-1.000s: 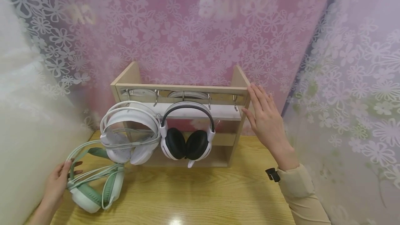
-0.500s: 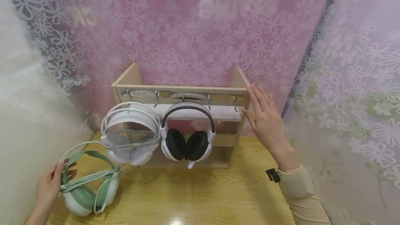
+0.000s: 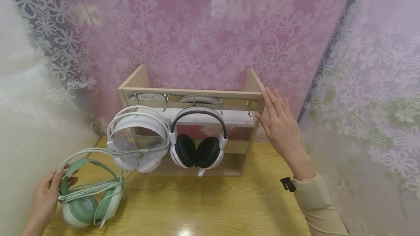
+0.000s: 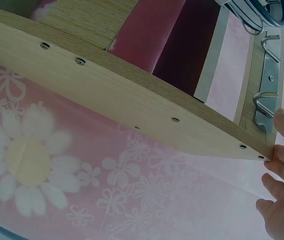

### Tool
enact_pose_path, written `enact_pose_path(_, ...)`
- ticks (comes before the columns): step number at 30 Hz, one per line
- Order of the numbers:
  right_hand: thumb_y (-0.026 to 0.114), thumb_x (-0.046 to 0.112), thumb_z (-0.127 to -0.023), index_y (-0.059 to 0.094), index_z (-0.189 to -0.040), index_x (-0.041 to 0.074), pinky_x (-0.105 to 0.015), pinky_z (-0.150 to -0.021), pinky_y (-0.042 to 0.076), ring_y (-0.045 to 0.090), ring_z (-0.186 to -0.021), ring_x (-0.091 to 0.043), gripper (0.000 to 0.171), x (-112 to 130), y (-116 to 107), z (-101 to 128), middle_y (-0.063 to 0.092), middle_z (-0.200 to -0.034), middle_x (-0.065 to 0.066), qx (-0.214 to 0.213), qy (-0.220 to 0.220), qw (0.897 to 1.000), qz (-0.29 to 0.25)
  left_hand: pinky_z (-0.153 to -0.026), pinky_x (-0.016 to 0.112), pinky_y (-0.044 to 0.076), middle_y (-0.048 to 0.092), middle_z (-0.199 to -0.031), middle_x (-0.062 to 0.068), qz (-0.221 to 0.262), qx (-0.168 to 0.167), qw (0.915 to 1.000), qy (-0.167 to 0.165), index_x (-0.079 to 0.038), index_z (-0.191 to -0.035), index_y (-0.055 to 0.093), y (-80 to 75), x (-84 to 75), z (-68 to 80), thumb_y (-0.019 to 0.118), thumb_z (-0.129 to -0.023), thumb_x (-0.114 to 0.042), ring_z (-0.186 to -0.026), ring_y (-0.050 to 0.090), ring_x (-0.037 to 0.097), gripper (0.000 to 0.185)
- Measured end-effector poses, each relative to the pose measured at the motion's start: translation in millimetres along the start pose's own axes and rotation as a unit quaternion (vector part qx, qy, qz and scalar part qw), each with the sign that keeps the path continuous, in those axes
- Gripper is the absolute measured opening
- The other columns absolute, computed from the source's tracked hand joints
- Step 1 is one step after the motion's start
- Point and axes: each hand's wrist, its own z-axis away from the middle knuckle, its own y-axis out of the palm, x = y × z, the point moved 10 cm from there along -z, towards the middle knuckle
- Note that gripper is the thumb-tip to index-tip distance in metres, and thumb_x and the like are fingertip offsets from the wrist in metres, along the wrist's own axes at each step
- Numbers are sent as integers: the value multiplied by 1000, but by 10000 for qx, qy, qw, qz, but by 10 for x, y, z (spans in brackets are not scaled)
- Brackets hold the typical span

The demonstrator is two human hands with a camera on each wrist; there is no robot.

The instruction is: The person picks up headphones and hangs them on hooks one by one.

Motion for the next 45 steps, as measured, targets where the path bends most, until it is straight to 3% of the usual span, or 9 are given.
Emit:
enact_pose_path(3,50,34,-107,32,-158,5,-53,-124,18,29,-150,-38,62,-2,-3,0,35,-162,-16,43,19,10000,-17,-74,14,56,74,-108,-18,-20,166,9998,100,-11,-136,63,21,-84,20,47,-108,-18,-83,74,2,33)
enact_pose_path(9,39,46,-109,32,-158,5,-53,-124,17,28,-150,-37,65,-12,-5,9,35,-162,-16,41,36,10000,-42,-76,15,56,73,-114,-17,124,501,9983,274,-10,-139,61,91,-260,58,45,-109,-15,-87,74,3,34)
enact_pose_path(12,40,45,-109,32,-159,5,-53,-124,17,28,-151,-37,65,-12,-1,8,35,-162,-16,52,41,10000,-52,-77,15,56,72,-116,-15,224,616,9974,310,-8,-139,59,133,-329,82,44,-109,-14,-89,74,4,35)
enact_pose_path(18,48,37,-108,32,-158,4,-53,-124,16,26,-152,-34,62,-2,9,3,34,-162,-16,82,33,9999,-65,-76,16,57,73,-115,-14,222,596,9971,418,-8,-139,60,132,-448,126,43,-109,-12,-89,74,4,34)
enact_pose_path(30,47,38,-108,32,-158,5,-53,-124,16,25,-153,-33,62,-7,6,2,35,-161,-17,78,25,9999,-90,-78,17,57,75,-112,-7,762,681,9931,568,-7,-141,58,108,-632,208,40,-109,-10,-93,74,7,36)
enact_pose_path(38,53,32,-106,32,-158,5,-53,-124,17,25,-153,-33,62,-10,-7,0,35,-161,-16,75,32,9999,-76,-77,19,58,74,-116,-8,736,711,9931,569,-7,-139,59,275,-784,200,39,-109,-9,-93,74,7,36)
enact_pose_path(45,46,40,-108,33,-158,6,-53,-124,18,26,-152,-34,63,1,-10,-3,36,-161,-17,53,27,10000,-47,-74,21,59,72,-119,-8,887,914,9903,549,-8,-138,61,523,-879,217,39,-109,-8,-94,74,8,36)
